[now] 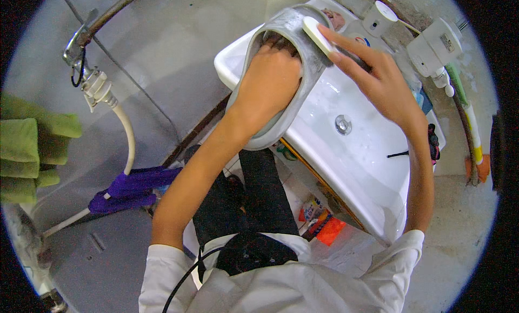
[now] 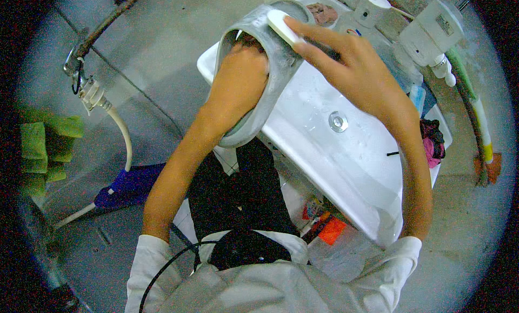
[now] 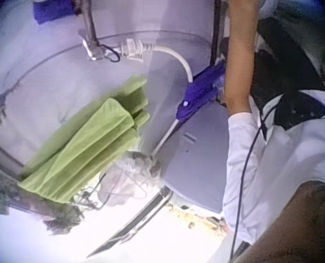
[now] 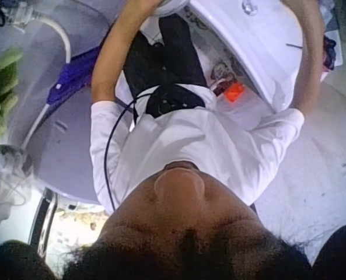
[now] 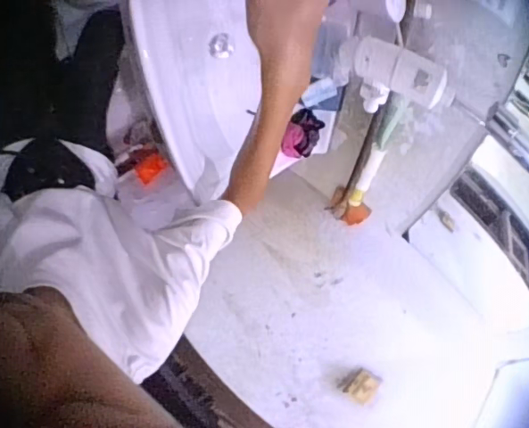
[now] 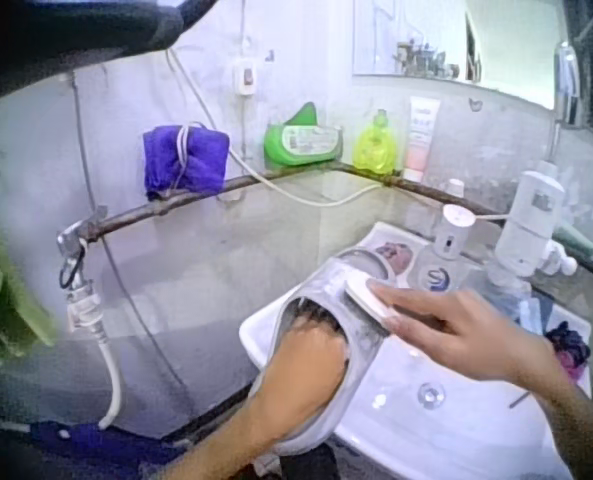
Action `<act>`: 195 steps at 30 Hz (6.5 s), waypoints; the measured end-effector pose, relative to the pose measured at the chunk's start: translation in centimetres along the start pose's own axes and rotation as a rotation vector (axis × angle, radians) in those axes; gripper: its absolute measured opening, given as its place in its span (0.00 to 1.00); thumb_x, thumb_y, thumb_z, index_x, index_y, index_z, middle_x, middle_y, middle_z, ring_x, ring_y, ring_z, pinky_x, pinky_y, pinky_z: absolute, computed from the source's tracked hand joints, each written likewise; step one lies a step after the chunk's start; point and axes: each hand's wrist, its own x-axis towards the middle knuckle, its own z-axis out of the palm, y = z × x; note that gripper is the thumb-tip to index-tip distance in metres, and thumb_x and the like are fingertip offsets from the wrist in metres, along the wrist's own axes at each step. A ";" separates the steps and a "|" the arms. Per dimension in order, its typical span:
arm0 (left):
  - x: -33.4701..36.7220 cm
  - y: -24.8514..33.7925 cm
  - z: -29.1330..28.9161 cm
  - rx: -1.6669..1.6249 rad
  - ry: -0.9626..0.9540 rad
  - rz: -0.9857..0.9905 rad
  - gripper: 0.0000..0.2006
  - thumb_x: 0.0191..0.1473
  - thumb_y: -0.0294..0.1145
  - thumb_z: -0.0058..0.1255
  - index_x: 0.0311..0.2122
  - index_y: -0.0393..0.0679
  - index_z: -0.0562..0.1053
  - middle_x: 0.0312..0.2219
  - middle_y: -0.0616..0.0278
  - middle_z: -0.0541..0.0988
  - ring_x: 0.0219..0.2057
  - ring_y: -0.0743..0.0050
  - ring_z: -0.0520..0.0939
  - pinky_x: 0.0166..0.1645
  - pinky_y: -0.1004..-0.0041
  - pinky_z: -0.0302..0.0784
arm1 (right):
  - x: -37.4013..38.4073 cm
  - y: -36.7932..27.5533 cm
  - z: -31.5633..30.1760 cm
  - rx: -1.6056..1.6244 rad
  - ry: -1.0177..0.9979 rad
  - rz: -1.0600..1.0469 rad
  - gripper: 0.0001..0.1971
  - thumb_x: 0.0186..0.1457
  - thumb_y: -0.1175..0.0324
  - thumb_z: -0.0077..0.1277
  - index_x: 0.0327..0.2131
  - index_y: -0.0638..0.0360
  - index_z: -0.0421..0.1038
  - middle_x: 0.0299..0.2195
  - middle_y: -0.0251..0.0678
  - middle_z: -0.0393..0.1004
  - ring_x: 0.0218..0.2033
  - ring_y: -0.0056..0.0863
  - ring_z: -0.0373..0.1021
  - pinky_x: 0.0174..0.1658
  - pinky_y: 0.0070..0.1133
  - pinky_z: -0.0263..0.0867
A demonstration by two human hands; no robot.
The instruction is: The person washes a grey slipper in a bathroom sink. They rinse the slipper under running water, then use a brush to scrub the interior and exterior surfaces thoroughly. The slipper is rinsed again and placed in the sink.
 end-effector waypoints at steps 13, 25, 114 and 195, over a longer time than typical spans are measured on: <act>-0.5 -0.1 0.3 0.007 0.055 0.002 0.13 0.43 0.26 0.49 0.35 0.33 0.78 0.36 0.44 0.79 0.44 0.50 0.77 0.56 0.60 0.66 | 0.2 -1.0 -0.5 -0.060 -0.009 -0.086 0.22 0.62 0.58 0.44 0.56 0.55 0.66 0.47 0.49 0.73 0.46 0.42 0.73 0.50 0.29 0.64; -0.3 0.2 0.1 0.010 0.031 -0.045 0.08 0.41 0.23 0.49 0.27 0.34 0.78 0.32 0.46 0.78 0.39 0.52 0.77 0.51 0.59 0.68 | 7.2 -1.5 0.5 -0.192 0.044 -0.262 0.21 0.61 0.55 0.41 0.54 0.50 0.69 0.37 0.53 0.75 0.37 0.51 0.72 0.44 0.35 0.66; -1.1 0.4 1.3 0.113 0.275 0.011 0.12 0.48 0.29 0.45 0.36 0.36 0.77 0.35 0.48 0.79 0.42 0.55 0.77 0.53 0.61 0.68 | 13.5 -8.4 -0.2 -0.378 -0.560 -0.127 0.23 0.57 0.53 0.48 0.54 0.49 0.70 0.36 0.41 0.78 0.22 0.27 0.68 0.24 0.24 0.68; -1.0 0.5 -0.1 0.009 0.107 -0.021 0.13 0.44 0.27 0.47 0.35 0.31 0.77 0.37 0.46 0.80 0.44 0.53 0.78 0.59 0.59 0.63 | 1.1 -4.5 -1.4 -0.004 -0.123 0.118 0.22 0.61 0.60 0.48 0.58 0.49 0.65 0.29 0.50 0.75 0.26 0.19 0.62 0.37 0.20 0.64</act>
